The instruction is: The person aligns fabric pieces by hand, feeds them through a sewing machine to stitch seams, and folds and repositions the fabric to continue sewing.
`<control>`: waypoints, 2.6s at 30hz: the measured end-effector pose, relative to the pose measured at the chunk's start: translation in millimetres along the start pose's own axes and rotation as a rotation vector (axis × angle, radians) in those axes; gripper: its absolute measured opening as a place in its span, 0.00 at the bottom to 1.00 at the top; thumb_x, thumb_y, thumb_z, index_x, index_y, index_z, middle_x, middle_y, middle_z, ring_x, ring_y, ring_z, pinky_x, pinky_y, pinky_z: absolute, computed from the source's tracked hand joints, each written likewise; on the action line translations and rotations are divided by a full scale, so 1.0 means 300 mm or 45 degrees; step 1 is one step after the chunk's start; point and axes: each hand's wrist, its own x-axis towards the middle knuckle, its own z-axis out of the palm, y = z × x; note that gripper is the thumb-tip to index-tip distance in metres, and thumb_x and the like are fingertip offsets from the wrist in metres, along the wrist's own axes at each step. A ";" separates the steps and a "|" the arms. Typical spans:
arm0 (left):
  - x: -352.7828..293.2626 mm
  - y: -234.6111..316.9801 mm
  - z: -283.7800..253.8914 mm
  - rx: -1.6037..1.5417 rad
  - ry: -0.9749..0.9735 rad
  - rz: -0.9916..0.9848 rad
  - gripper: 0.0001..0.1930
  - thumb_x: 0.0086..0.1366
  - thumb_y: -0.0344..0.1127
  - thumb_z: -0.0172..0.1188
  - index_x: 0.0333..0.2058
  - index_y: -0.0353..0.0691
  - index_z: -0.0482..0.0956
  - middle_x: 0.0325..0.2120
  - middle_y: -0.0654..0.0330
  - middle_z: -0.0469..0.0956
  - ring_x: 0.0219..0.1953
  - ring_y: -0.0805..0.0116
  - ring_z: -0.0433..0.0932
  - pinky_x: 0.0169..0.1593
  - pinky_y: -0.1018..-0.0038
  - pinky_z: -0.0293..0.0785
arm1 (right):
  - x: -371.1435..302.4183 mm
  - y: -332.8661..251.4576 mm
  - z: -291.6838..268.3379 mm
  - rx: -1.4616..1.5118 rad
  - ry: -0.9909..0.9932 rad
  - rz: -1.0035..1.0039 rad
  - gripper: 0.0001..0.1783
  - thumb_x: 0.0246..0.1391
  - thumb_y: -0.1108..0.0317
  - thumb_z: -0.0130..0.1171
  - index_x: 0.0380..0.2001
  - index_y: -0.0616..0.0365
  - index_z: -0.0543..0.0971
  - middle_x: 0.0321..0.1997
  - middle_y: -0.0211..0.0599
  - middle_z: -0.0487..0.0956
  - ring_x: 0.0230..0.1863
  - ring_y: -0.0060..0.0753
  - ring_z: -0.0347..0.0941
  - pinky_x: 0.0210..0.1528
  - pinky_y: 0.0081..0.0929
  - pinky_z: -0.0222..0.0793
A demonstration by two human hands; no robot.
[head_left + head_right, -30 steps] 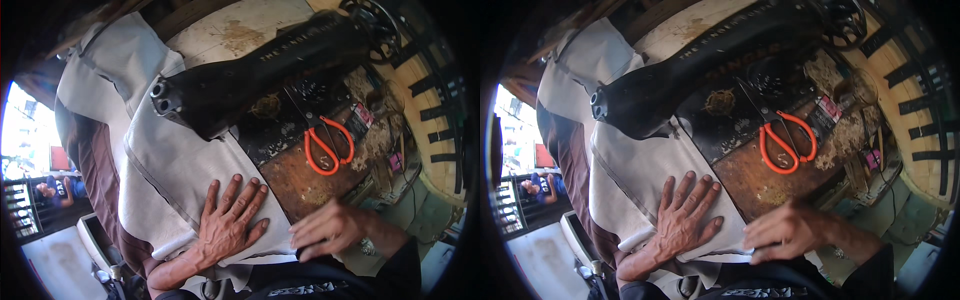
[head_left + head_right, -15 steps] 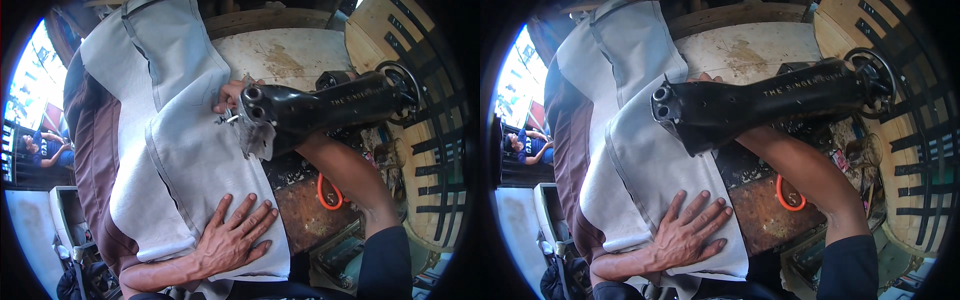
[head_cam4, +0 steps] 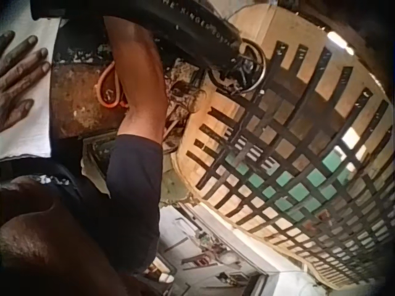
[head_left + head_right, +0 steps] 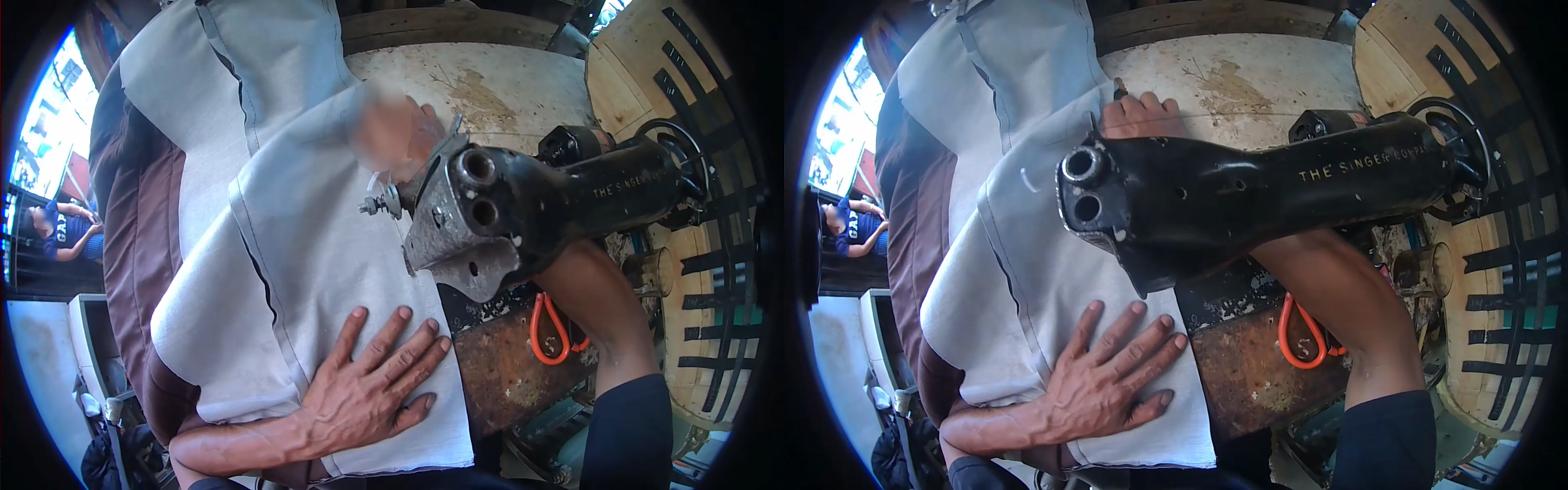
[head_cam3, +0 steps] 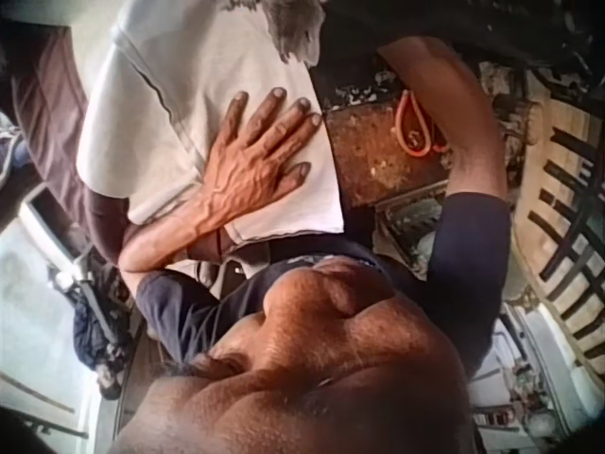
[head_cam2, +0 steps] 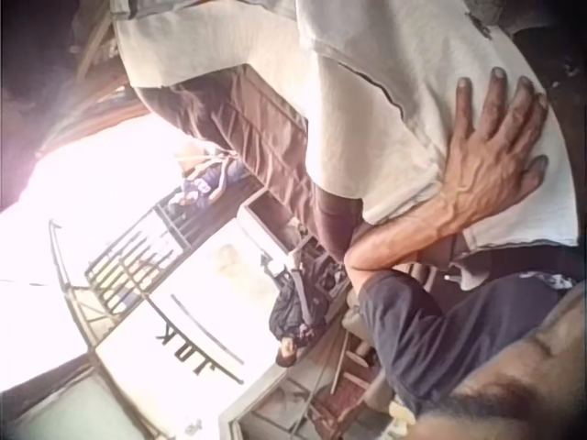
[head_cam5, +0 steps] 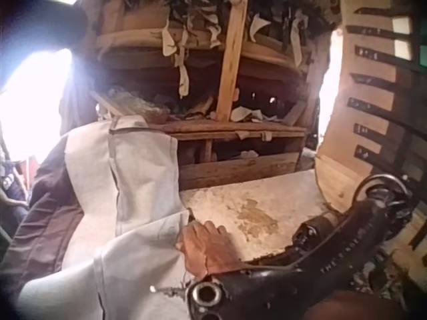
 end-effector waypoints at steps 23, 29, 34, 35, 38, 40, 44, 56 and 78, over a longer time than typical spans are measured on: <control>0.116 -0.214 -0.090 0.121 0.177 0.117 0.30 0.69 0.57 0.56 0.65 0.50 0.75 0.56 0.47 0.69 0.69 0.46 0.65 0.72 0.34 0.53 | 0.219 0.054 0.072 0.095 -0.185 0.112 0.17 0.69 0.57 0.55 0.43 0.63 0.79 0.45 0.52 0.82 0.53 0.56 0.76 0.58 0.59 0.65; 0.116 -0.272 -0.101 0.119 0.270 0.218 0.28 0.69 0.56 0.58 0.62 0.51 0.78 0.53 0.50 0.70 0.65 0.50 0.68 0.69 0.34 0.57 | 0.241 0.058 0.103 0.119 -0.125 0.150 0.18 0.68 0.56 0.55 0.42 0.64 0.79 0.47 0.52 0.82 0.53 0.57 0.76 0.59 0.57 0.66; 0.119 -0.267 -0.111 0.135 0.296 0.232 0.27 0.67 0.55 0.59 0.62 0.53 0.79 0.53 0.50 0.70 0.64 0.50 0.68 0.68 0.34 0.57 | 0.254 0.070 0.100 0.152 -0.092 0.186 0.18 0.68 0.56 0.56 0.41 0.63 0.80 0.45 0.51 0.83 0.52 0.56 0.77 0.56 0.53 0.69; 0.125 -0.264 -0.114 0.133 0.290 0.222 0.27 0.66 0.55 0.60 0.62 0.55 0.79 0.53 0.50 0.70 0.64 0.49 0.67 0.69 0.34 0.57 | 0.255 0.073 0.110 0.157 -0.070 0.211 0.18 0.68 0.56 0.56 0.41 0.63 0.80 0.45 0.51 0.83 0.52 0.56 0.77 0.56 0.53 0.69; 0.148 -0.253 -0.109 0.183 0.288 0.213 0.26 0.66 0.54 0.61 0.62 0.60 0.80 0.54 0.50 0.70 0.64 0.48 0.67 0.69 0.35 0.55 | 0.232 0.112 0.116 0.187 -0.005 0.254 0.19 0.66 0.54 0.59 0.43 0.61 0.82 0.45 0.50 0.84 0.49 0.55 0.79 0.54 0.50 0.72; 0.145 -0.250 -0.108 0.202 0.315 0.192 0.25 0.64 0.50 0.63 0.60 0.62 0.82 0.54 0.50 0.70 0.64 0.47 0.66 0.70 0.37 0.54 | 0.226 0.081 0.085 0.551 -0.053 0.399 0.19 0.63 0.52 0.62 0.44 0.57 0.85 0.43 0.48 0.86 0.45 0.52 0.82 0.53 0.44 0.74; 0.152 -0.232 -0.100 0.249 0.412 0.244 0.24 0.64 0.45 0.63 0.60 0.58 0.82 0.54 0.45 0.72 0.62 0.45 0.69 0.70 0.43 0.58 | 0.085 0.120 -0.002 1.060 0.017 0.509 0.19 0.62 0.51 0.64 0.45 0.55 0.86 0.40 0.44 0.86 0.45 0.38 0.83 0.53 0.33 0.75; -0.548 0.199 0.079 0.116 0.816 -0.523 0.21 0.64 0.23 0.56 0.56 0.35 0.82 0.54 0.42 0.79 0.63 0.40 0.74 0.68 0.50 0.67 | -0.896 -0.394 -0.736 1.224 -0.598 0.994 0.21 0.68 0.52 0.61 0.31 0.62 0.81 0.22 0.36 0.82 0.26 0.29 0.82 0.34 0.33 0.78; -0.347 0.691 0.313 -0.078 0.403 -0.203 0.26 0.68 0.31 0.62 0.65 0.41 0.76 0.66 0.50 0.73 0.72 0.51 0.66 0.76 0.47 0.49 | -1.462 -0.585 -0.512 2.001 0.167 0.916 0.17 0.65 0.67 0.67 0.49 0.58 0.70 0.38 0.29 0.79 0.41 0.16 0.75 0.45 0.21 0.74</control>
